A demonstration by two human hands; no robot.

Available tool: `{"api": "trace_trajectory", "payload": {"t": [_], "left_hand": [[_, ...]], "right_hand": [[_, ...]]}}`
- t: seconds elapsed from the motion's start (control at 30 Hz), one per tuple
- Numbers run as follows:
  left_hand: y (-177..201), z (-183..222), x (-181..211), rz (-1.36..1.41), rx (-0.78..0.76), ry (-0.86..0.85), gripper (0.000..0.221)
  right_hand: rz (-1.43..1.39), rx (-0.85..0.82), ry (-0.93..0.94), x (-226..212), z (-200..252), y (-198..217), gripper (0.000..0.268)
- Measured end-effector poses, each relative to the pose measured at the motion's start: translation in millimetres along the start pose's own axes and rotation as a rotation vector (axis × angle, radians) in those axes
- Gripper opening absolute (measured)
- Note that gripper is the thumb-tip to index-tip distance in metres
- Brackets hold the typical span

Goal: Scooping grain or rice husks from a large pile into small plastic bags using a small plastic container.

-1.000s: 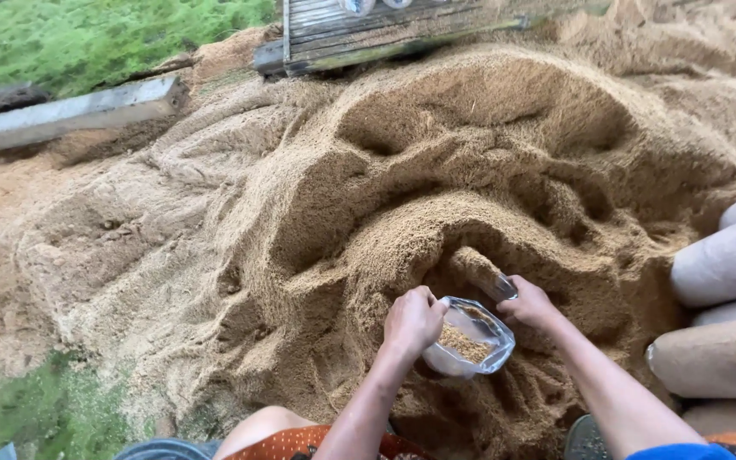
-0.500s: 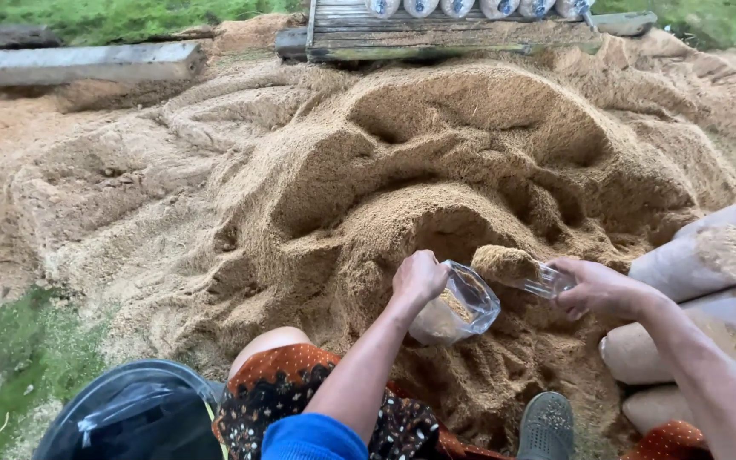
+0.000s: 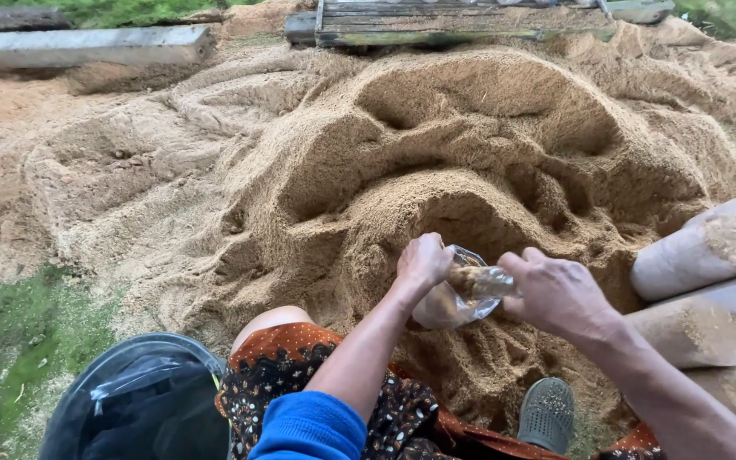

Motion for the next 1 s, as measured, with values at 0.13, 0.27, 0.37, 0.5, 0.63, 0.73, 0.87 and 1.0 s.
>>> {"api": "trace_trajectory", "payload": {"t": [0.13, 0.27, 0.37, 0.5, 0.63, 0.73, 0.87, 1.0], "left_hand": [[8, 7, 2, 0.027, 0.007, 0.006, 0.026], [6, 8, -1, 0.050, 0.008, 0.007, 0.022], [6, 4, -5, 0.058, 0.013, 0.013, 0.022], [5, 3, -4, 0.072, 0.031, 0.017, 0.026], [14, 14, 1, 0.063, 0.004, 0.043, 0.026], [13, 10, -3, -0.029, 0.011, -0.052, 0.026], [14, 12, -5, -0.085, -0.051, -0.035, 0.019], [8, 2, -16, -0.138, -0.027, -0.088, 0.018]], "right_hand": [[0.091, 0.276, 0.162, -5, -1, -17, 0.037], [0.198, 0.513, 0.281, -4, 0, -18, 0.028], [0.158, 0.514, 0.246, 5, 0, 2, 0.029], [-0.031, 0.109, -0.128, 26, 3, 50, 0.063], [-0.191, -0.058, -0.370, 70, -38, 30, 0.050], [-0.384, -0.182, -0.545, 115, -87, -55, 0.041], [-0.258, -0.138, -0.652, 165, -104, -176, 0.037], [-0.355, -0.091, -0.814, 164, -97, -192, 0.036]]}}
Point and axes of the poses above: each hand's wrist, its own z-axis away from the middle knuckle, its own y-axis out of the back of the hand, x = y × z, the point moved 1 cm from there along -z, towards the middle knuckle, and after that the axes turned 9 degrees about -y, right-handed, at the moved point
